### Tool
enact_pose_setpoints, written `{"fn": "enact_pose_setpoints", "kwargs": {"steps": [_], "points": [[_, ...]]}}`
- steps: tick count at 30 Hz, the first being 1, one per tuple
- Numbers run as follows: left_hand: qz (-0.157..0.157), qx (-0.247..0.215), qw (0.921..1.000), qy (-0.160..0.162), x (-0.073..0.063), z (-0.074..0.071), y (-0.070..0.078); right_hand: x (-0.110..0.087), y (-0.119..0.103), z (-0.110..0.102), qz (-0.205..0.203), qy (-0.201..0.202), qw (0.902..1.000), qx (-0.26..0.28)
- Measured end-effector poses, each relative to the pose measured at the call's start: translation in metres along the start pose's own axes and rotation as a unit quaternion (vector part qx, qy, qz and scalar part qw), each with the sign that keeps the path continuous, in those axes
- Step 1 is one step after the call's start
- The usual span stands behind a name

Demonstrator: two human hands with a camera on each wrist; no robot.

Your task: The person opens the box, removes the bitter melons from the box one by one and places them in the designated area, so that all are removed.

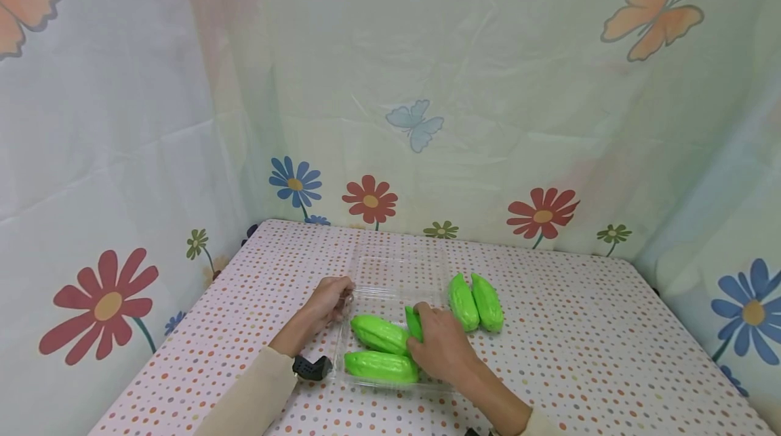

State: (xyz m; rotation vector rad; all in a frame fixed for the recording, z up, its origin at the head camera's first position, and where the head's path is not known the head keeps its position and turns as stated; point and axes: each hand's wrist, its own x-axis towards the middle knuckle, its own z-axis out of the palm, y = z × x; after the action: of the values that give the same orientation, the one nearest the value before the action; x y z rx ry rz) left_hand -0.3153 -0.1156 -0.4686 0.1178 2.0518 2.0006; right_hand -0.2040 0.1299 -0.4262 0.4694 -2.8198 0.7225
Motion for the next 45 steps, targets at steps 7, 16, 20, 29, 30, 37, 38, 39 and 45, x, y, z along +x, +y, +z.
{"fn": "enact_pose_setpoints", "kwargs": {"steps": [7,16,20,29,30,37,38,39,45], "points": [[0.003,0.004,1.0,0.003,0.0,0.001,0.0,-0.001,0.001,0.001,0.007,0.025,0.9996,0.006],[0.001,0.01,0.9999,0.006,0.0,0.0,-0.001,0.0,-0.001,-0.003,0.009,0.054,0.9979,0.035],[0.001,0.008,0.9999,0.007,-0.001,0.0,-0.001,0.001,0.0,-0.003,0.008,0.068,0.9965,0.047],[0.002,0.002,1.0,0.004,0.0,0.001,-0.001,0.004,0.005,-0.002,0.016,0.108,0.9872,0.116],[0.002,0.003,1.0,0.004,0.0,0.001,-0.001,0.004,0.006,-0.003,0.016,0.112,0.9859,0.123],[0.002,0.002,1.0,0.004,0.0,0.001,0.0,0.007,0.011,-0.01,0.011,0.14,0.9772,0.159],[0.003,0.002,1.0,0.004,0.0,0.001,0.0,0.007,0.012,-0.011,0.01,0.144,0.9765,0.16],[0.004,0.002,1.0,0.003,0.001,0.001,0.0,0.007,0.013,-0.011,0.009,0.149,0.9757,0.16],[0.002,0.002,1.0,0.002,-0.001,0.0,0.0,0.006,0.019,-0.012,0.009,0.163,0.9744,0.155]]}}
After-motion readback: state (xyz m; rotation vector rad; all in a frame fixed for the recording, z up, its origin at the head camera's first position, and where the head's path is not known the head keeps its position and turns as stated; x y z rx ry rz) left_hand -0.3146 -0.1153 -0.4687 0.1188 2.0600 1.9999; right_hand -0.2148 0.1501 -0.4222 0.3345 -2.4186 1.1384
